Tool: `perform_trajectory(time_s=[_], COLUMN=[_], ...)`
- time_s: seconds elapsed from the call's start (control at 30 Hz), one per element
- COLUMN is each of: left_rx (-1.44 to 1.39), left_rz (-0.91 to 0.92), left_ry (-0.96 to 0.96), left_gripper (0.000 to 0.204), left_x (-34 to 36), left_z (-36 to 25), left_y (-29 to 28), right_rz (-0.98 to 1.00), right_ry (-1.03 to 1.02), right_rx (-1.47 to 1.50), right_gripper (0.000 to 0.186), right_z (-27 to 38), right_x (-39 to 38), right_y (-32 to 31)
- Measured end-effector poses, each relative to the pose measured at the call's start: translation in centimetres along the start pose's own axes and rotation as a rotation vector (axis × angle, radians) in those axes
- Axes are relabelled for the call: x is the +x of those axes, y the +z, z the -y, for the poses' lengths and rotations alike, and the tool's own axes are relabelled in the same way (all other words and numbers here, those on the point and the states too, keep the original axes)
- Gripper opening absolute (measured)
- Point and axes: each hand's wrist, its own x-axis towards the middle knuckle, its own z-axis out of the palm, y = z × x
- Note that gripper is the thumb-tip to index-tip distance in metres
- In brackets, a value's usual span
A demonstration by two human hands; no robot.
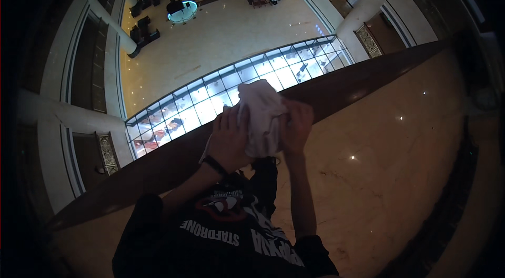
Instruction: The recorder is cleaning a handrail on an upper floor of a large building using a cloth.
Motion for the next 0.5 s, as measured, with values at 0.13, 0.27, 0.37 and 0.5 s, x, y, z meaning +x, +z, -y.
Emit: perform_trajectory(time_s=[0.13, 0.27, 0.37, 0.5], left_rx=[0.078, 0.036, 0.083, 0.103], left_rz=[0.015, 0.067, 0.018, 0.035], left_ry=[-0.019, -0.043, -0.112, -0.084], left_gripper=[0.120, 0.123, 0.118, 0.116], left_x=[7.7, 12.7, 15.1, 18.1], left_z=[-6.3, -10.3, -12.8, -13.7], left_y=[3.8, 5.7, 8.7, 9.3], right_rz=[-0.030, 0.044, 0.064, 0.091], right_ry=[0.089, 0.024, -0.055, -0.056], right_rx=[0.025, 0.049, 0.125, 0.118], right_gripper=[0.036, 0.034, 0.035, 0.035], right_z=[-12.9, -17.7, -19.5, -19.3], right_x=[5.9, 8.0, 7.6, 8.5], right_y=[-4.4, -6.4, -6.3, -5.9])
